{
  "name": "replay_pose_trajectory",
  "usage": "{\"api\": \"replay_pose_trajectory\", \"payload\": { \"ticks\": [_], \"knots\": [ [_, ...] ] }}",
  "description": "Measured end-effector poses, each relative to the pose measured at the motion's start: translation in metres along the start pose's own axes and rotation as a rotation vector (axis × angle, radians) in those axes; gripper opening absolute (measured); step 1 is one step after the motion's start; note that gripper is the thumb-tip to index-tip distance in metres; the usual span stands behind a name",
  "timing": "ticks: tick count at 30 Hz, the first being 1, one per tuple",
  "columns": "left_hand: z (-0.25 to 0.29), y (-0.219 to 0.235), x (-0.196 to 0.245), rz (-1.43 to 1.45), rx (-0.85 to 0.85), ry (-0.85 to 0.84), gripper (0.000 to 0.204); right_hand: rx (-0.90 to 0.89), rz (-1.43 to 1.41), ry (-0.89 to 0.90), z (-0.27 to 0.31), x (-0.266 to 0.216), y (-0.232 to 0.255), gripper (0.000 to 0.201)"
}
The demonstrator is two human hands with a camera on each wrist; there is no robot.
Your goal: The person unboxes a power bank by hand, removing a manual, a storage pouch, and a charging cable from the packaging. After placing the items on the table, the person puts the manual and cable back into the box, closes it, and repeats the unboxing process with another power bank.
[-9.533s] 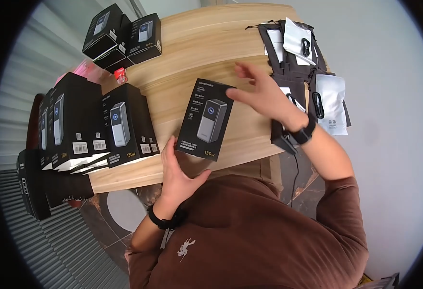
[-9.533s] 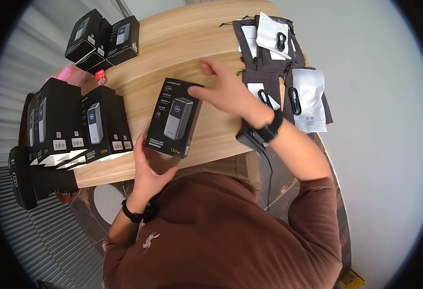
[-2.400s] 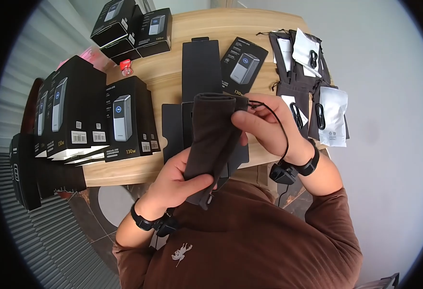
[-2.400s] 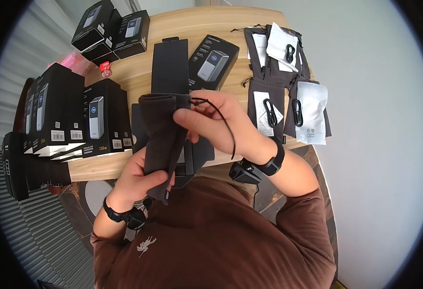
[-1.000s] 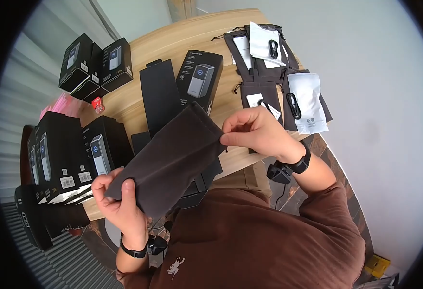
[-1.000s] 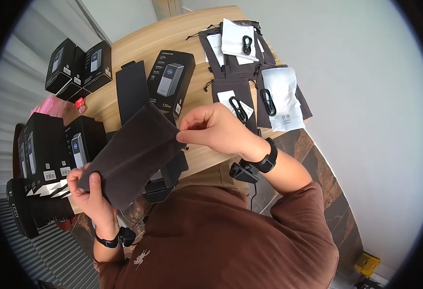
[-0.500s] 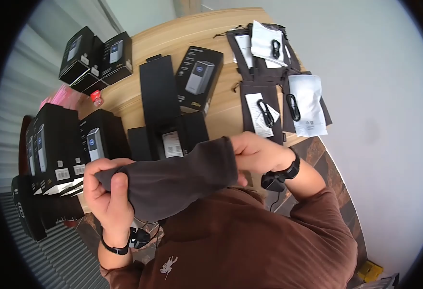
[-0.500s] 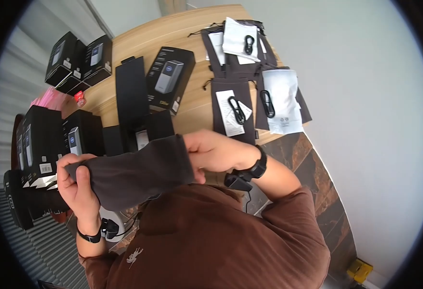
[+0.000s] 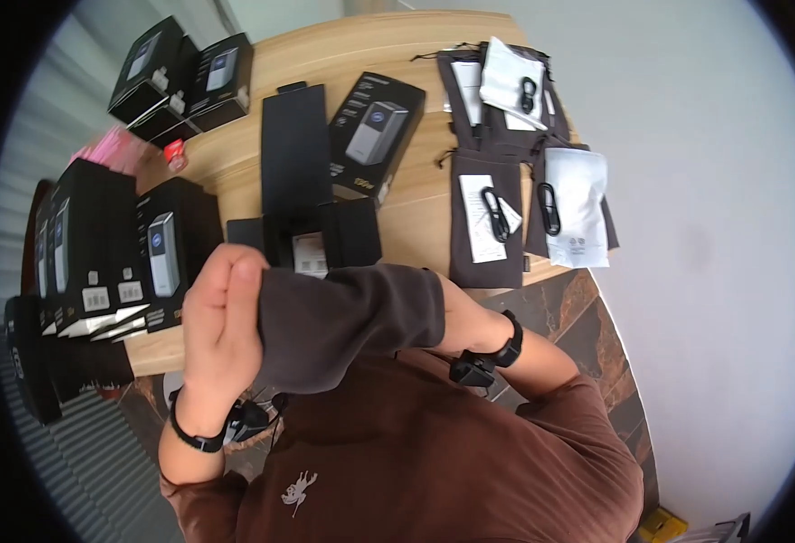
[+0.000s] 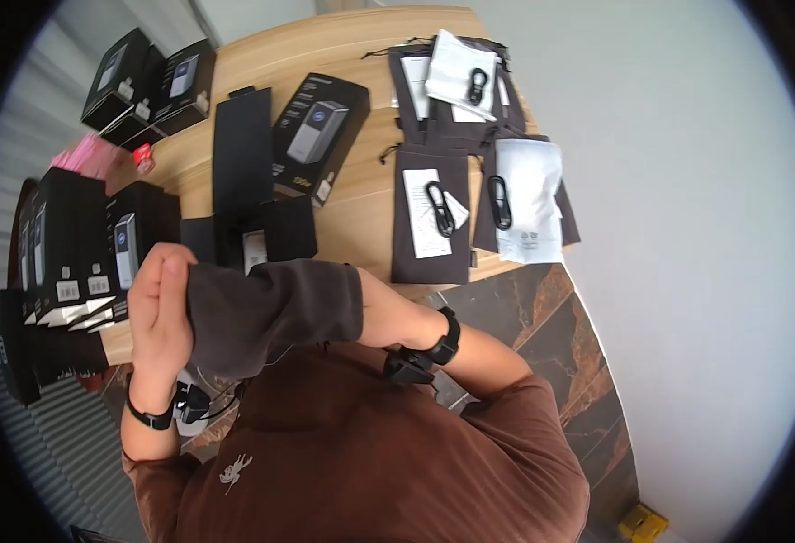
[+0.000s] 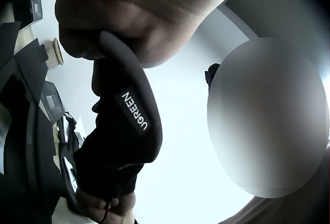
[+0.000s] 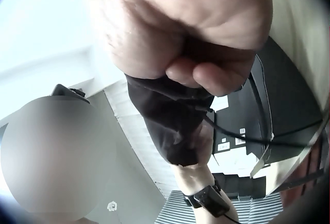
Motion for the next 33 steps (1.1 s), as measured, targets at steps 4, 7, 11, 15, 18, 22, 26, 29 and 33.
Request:
{"api": "replay_pose_trajectory", "payload": {
  "ticks": [4,7,11,15,18,22,26,29,33],
  "knots": [
    [0.0,-0.014,0.007,-0.047,-0.05,-0.04,0.021,-0.056,0.138,-0.015,-0.014,-0.013,-0.009,0.051],
    [0.001,-0.015,0.01,-0.116,-0.084,-0.058,0.015,0.056,-0.076,-0.002,-0.015,-0.007,-0.005,0.053],
    [0.007,-0.023,0.018,-0.103,-0.115,-0.073,0.012,0.084,0.154,-0.055,-0.021,-0.02,0.005,0.047],
    [0.008,0.004,0.011,-0.123,0.123,-0.129,0.016,0.281,0.103,-0.007,0.006,-0.011,0.032,0.037],
    [0.014,0.033,-0.009,0.044,0.376,-0.197,0.017,0.485,-0.272,0.155,0.045,0.007,0.08,0.02],
    [0.016,0.049,-0.045,0.502,0.481,-0.158,0.021,0.508,-0.547,0.518,0.052,-0.04,0.105,0.032],
    [0.011,0.026,-0.029,0.734,0.411,-0.11,0.024,0.355,-0.498,0.457,0.052,-0.045,0.078,0.036],
    [0.008,0.001,0.003,0.881,0.277,-0.128,0.024,0.114,-0.903,0.199,0.034,-0.006,0.008,0.043],
    [0.01,-0.051,0.029,1.008,-0.004,-0.203,0.023,-0.296,-0.854,0.081,0.023,-0.009,-0.06,0.057]
  ]
}}
Point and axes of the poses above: each hand's wrist, its own z-axis away from the middle knuckle, its own y-axis out of the back of the hand, x = y × z, the point moved 10 cm from there along -z, towards the middle knuckle, and after that the axes turned 12 degrees about -x, right-handed, at the moved point
